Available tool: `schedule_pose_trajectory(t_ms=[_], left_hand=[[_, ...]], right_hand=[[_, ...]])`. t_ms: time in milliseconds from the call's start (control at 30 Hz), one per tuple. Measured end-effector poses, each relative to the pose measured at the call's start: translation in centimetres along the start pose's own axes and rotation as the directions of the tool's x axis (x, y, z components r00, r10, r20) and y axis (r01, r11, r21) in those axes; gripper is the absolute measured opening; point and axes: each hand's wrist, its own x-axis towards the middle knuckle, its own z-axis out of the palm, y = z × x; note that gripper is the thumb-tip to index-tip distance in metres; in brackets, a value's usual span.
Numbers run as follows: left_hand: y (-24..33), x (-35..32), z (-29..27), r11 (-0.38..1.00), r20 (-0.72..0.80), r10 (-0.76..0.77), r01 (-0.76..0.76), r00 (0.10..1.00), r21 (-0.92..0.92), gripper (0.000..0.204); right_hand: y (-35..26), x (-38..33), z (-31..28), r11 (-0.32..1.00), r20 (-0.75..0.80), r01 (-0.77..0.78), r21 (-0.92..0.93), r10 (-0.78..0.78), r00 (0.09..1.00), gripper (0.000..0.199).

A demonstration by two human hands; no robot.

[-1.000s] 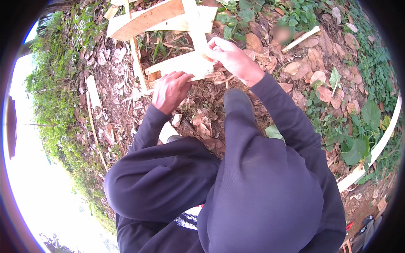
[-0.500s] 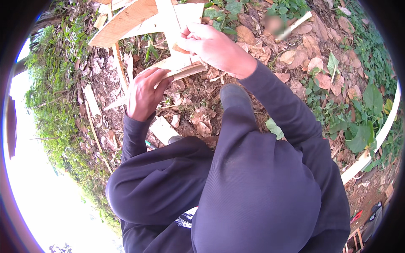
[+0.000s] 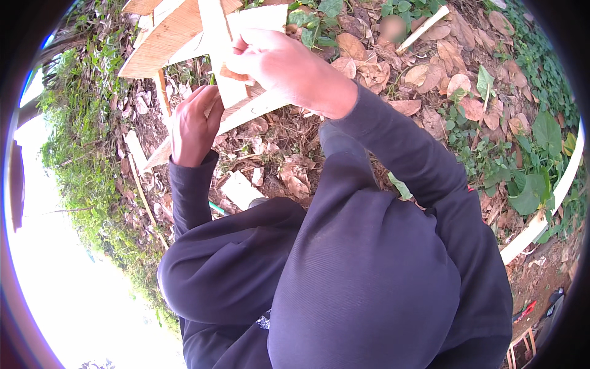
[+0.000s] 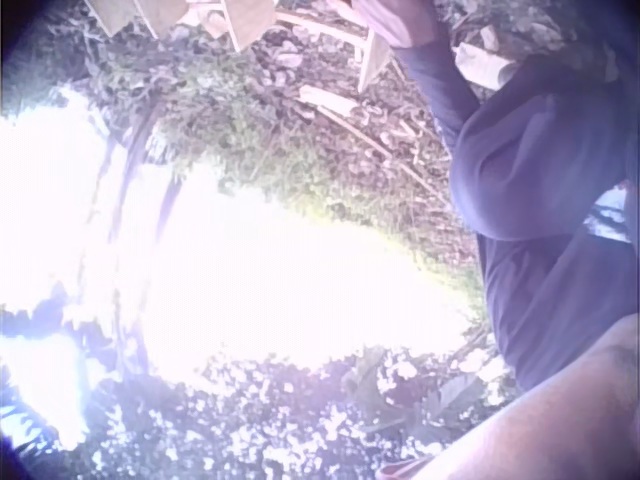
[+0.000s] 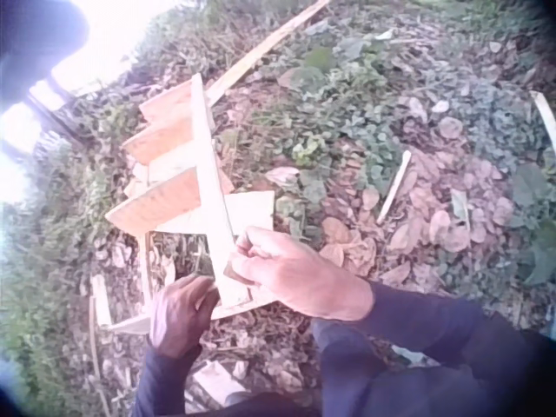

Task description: The person uses a hammer to drive nails into a wooden frame structure on the ground. They repeatedly position the frame, strike the nails, and adjust the wood pieces to assemble the structure.

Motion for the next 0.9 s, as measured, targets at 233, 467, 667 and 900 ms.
schedule_pose_trajectory(t_ms=[233, 467, 667, 900], left_hand=[[-0.6, -1.3, 3.6, 0.995, 0.142, 0.076, -0.084, 0.987, 0.053, 0.010], [-0.7, -2.0, 3.9, 0.992, 0.102, 0.029, -0.016, 0.994, -0.129, 0.034], [0.0, -2.1, 3.6, 0.972, -0.067, 0.031, -0.045, 0.997, -0.229, 0.037], [2.3, -0.3, 4.6, 0.649, -0.087, -0.238, 0.092, 0.967, -0.755, 0.046]], right_hand=[[2.4, 0.7, -0.6, 0.997, -0.037, -0.036, -0.068, 0.033, 0.999, 0.012], [3.9, -0.4, -1.2, 0.986, 0.026, -0.153, -0.059, 0.154, 0.988, 0.014], [3.3, -0.2, -1.7, 0.980, -0.010, -0.144, -0.135, 0.144, 0.990, 0.014], [2.6, -0.3, -0.7, 0.988, -0.049, -0.058, -0.145, 0.051, 0.997, 0.016]])
